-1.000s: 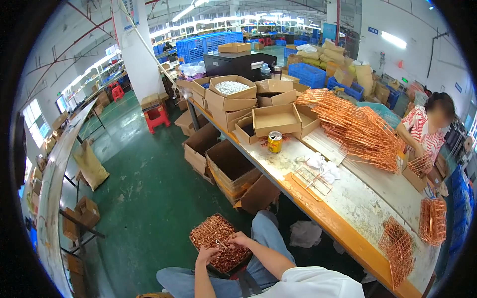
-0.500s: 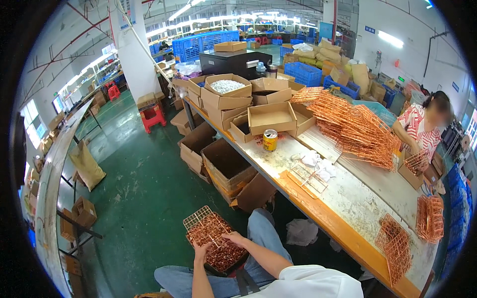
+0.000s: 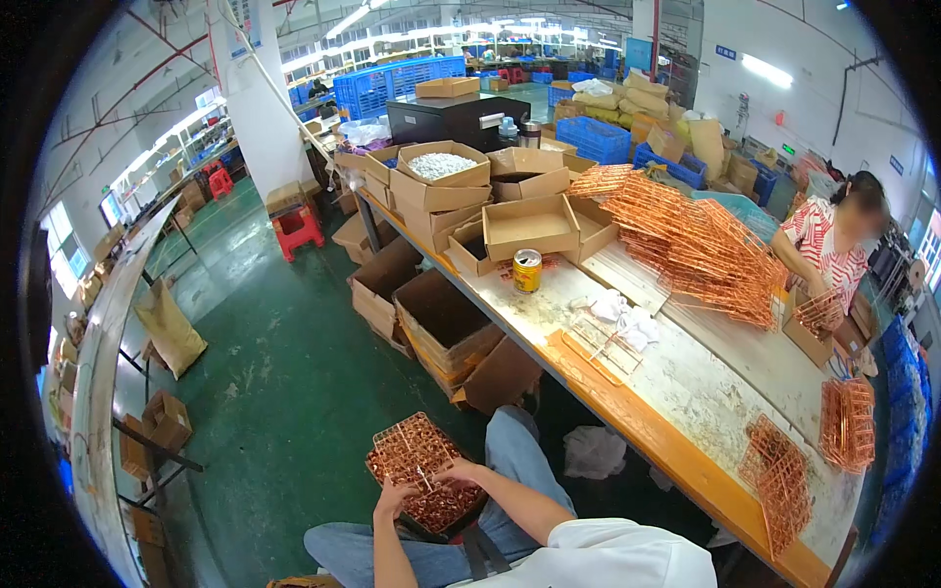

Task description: The person picks up a copper-colored grid and manually snaps small circular components into the grid spaces.

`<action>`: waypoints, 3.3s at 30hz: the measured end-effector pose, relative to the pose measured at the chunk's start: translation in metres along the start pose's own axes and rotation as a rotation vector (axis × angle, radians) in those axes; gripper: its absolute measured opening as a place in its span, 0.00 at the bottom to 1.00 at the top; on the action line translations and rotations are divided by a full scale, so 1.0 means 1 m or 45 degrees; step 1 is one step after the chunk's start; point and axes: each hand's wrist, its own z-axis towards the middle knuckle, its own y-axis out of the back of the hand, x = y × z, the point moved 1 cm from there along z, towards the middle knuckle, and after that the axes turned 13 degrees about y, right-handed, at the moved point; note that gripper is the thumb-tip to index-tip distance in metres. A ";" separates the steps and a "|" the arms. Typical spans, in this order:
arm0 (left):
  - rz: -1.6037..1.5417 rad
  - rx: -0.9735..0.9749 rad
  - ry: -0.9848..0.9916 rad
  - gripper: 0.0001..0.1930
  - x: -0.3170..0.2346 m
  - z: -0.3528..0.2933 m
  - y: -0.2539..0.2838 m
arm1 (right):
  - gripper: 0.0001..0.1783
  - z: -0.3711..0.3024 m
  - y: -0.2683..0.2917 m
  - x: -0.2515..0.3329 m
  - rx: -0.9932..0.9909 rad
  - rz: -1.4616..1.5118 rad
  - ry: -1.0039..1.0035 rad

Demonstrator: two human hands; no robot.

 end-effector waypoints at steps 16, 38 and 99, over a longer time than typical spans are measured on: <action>-0.487 0.122 -0.041 0.37 -0.002 -0.001 -0.006 | 0.14 -0.004 -0.002 0.011 -0.162 0.019 -0.019; -0.398 0.073 -0.019 0.18 0.002 0.011 -0.003 | 0.13 0.025 0.012 -0.024 -0.003 0.238 -0.009; -0.698 0.420 0.195 0.19 0.004 0.000 0.006 | 0.07 0.014 0.019 0.005 -0.055 0.439 -0.051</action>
